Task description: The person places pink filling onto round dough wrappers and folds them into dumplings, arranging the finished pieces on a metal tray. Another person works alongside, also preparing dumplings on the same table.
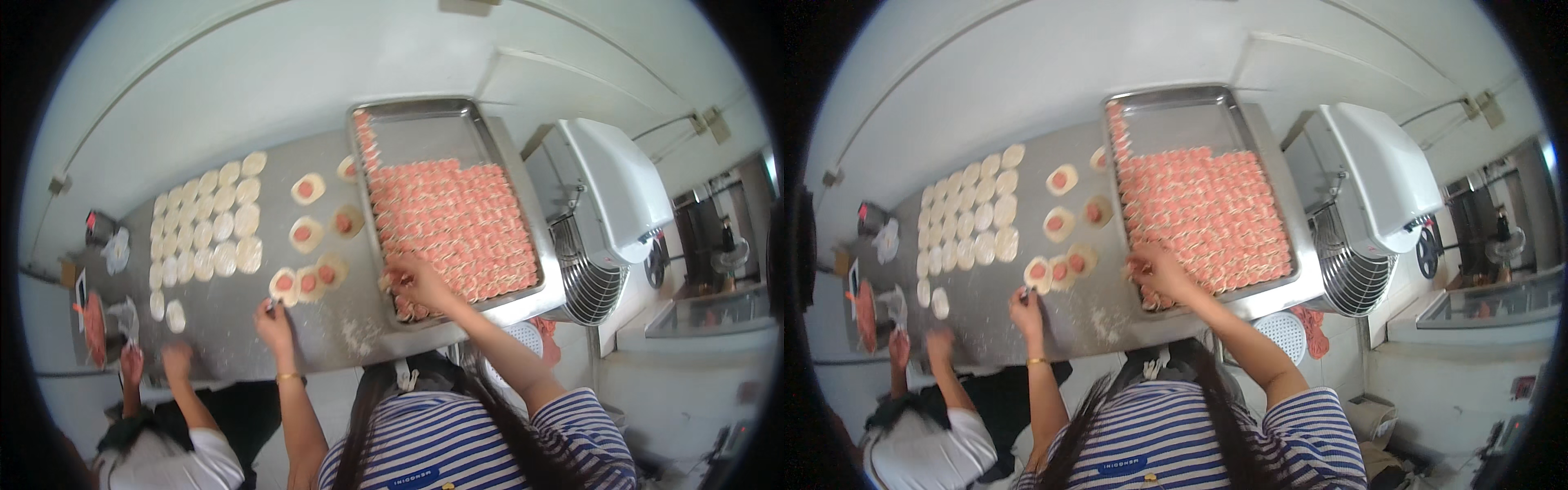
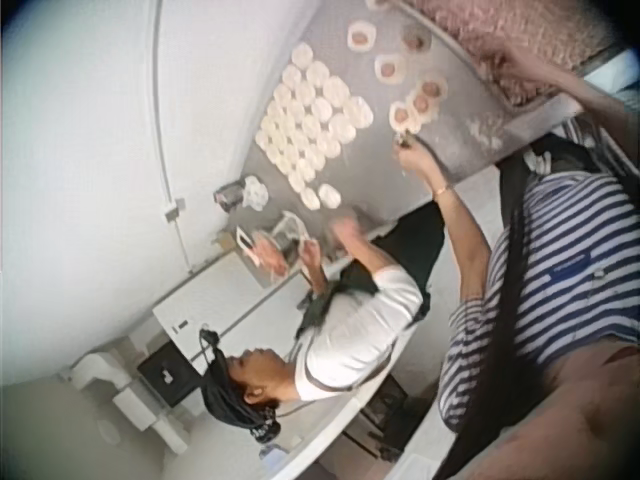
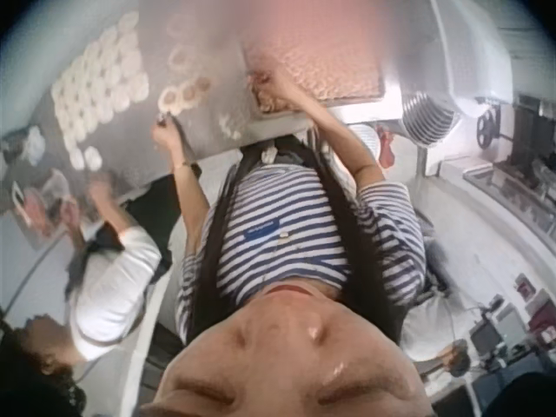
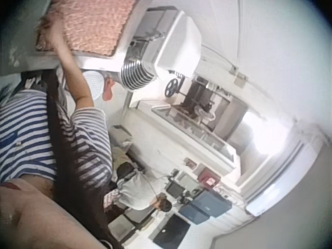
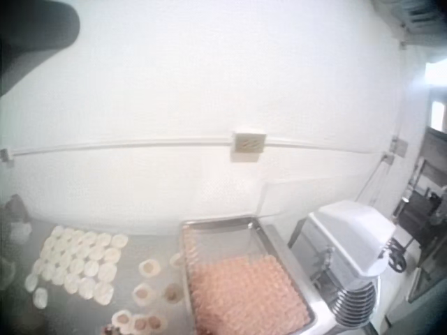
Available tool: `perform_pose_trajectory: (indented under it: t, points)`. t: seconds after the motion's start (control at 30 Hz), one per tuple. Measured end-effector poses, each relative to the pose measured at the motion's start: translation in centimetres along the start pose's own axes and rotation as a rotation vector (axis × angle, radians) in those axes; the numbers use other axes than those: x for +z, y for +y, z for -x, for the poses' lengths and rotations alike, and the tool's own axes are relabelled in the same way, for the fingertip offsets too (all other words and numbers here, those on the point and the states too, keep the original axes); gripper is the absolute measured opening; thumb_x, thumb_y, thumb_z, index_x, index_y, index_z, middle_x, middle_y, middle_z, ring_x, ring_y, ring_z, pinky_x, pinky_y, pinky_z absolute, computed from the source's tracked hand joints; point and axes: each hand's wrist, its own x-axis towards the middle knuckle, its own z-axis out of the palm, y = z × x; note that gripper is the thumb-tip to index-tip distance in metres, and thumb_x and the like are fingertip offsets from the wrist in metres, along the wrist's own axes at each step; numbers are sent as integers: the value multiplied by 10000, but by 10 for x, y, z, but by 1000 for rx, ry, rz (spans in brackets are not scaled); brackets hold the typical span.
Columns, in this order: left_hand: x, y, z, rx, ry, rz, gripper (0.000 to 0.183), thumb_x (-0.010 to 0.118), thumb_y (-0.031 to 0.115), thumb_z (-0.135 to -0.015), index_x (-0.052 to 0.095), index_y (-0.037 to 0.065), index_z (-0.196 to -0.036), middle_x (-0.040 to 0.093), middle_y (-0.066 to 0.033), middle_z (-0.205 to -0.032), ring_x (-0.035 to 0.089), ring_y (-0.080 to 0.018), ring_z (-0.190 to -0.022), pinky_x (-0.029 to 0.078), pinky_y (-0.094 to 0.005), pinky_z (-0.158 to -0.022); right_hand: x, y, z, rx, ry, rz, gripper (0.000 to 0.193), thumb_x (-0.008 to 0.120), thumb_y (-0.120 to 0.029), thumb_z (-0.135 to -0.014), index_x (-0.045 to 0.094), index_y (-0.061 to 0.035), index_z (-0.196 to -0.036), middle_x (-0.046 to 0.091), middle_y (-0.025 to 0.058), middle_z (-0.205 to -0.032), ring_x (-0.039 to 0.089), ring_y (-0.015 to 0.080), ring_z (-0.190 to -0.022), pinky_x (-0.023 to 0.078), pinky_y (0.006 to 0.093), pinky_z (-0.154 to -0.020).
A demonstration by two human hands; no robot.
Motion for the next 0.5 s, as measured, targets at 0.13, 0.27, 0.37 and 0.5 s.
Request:
perform_pose_trajectory:
  t: [0.13,0.27,0.37,0.5]
  points:
    - [8,-10,-15,-57,12,-27,228,679,136,-779,617,-21,-932,598,-155,-867,584,-275,-748,471,-361,-694,-119,20,-63,-9,322,78,382,692,-41,-677,636,-58,-1055,636,113,-921,620,228,-823,501,334,-730]
    - [18,-14,-20,-60,-6,-36,202,679,135,-784,610,-25,-884,593,-111,-817,553,-212,-703,460,-333,-671,-223,76,-115,77,506,360,373,727,-95,-636,664,-65,-1003,650,131,-910,636,270,-805,503,341,-740]
    - [14,-33,-23,-140,-46,111,184,680,137,-785,601,-18,-844,561,-45,-756,498,-139,-660,434,-286,-636,-244,93,-149,170,416,526,340,709,-92,-640,668,-70,-976,654,144,-900,636,299,-813,503,360,-737]
    - [8,-27,-16,-265,-76,216,161,674,136,-792,592,-1,-817,524,3,-702,460,-96,-639,406,-249,-610,-250,130,-176,126,230,607,271,647,-64,-657,675,-63,-927,655,164,-877,628,328,-835,502,385,-738]
